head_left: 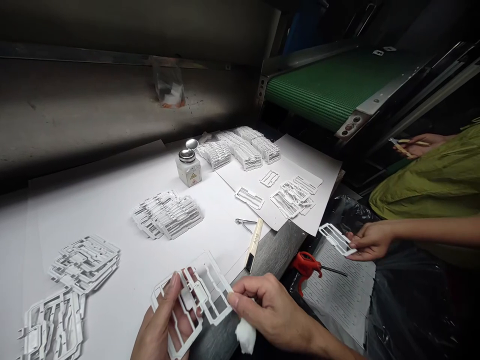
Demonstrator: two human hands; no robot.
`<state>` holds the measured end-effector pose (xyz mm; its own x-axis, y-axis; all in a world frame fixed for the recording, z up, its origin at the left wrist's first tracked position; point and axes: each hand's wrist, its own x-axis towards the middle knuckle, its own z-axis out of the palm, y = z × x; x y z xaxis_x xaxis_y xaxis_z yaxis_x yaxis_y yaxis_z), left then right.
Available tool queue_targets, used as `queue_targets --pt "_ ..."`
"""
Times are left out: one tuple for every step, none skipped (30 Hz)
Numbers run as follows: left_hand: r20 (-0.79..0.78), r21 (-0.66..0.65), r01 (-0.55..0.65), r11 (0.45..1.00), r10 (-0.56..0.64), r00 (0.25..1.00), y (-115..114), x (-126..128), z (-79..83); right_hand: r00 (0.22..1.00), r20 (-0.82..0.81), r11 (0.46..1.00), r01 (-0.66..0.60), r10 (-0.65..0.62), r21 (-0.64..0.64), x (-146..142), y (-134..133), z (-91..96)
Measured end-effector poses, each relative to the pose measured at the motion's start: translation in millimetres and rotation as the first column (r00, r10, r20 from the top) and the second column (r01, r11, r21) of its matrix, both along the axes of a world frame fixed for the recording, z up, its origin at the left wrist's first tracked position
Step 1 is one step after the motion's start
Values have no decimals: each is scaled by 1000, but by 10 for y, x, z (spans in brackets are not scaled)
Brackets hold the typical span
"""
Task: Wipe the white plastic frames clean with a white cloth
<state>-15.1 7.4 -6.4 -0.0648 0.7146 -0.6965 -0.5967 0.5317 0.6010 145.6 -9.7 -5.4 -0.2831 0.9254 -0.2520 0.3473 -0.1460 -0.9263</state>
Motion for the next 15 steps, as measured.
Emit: queue_targets --pt "11 4 -3 1000 3 1000 2 -5 -21 998 -55 998 23 -26 -57 11 6 -25" --pt "31 11 4 1000 -5 1000 2 -10 -46 994 -96 994 38 -48 -102 15 8 -52" --pt "46 6 8 1000 -9 999 1 -14 -72 990 -128 989 49 -67 -141 15 8 -77" --pt "58 -3 13 1000 -13 998 -1 -16 -94 984 -154 984 58 -85 -170 11 6 -99" --pt "63 -5 12 1000 -11 998 -3 -17 -108 979 -177 979 66 -101 -194 4 3 -117" --pt "69 -5 9 1000 -9 998 -4 -14 -113 973 -200 975 70 -113 -212 -3 0 -131" --pt "75 -8 1 1000 -1 997 -3 -8 -106 968 -221 972 69 -120 -223 -10 -3 -141" --pt "79 -15 -11 1000 12 997 -1 2 -87 963 -240 971 66 -123 -231 -16 -7 -148" --pt "73 -25 -31 999 33 997 3 14 -60 959 -253 970 63 -124 -235 -21 -11 -154" --pt "66 -36 -44 998 47 997 7 28 -27 956 -264 969 60 -125 -241 -25 -15 -160" --pt "60 -51 -52 997 55 997 10 41 7 953 -274 967 59 -129 -249 -27 -19 -166" --pt "59 -62 -53 997 56 997 13 53 37 950 -281 964 62 -136 -258 -28 -24 -174" --pt "60 -66 -50 997 54 997 16 61 59 947 -287 961 65 -144 -269 -27 -28 -184" --pt "66 -68 -46 997 50 997 17 66 71 944 -295 957 64 -151 -283 -25 -31 -195" --pt "71 -67 -44 997 49 996 19 66 71 940 -304 953 62 -156 -297 -20 -33 -207"
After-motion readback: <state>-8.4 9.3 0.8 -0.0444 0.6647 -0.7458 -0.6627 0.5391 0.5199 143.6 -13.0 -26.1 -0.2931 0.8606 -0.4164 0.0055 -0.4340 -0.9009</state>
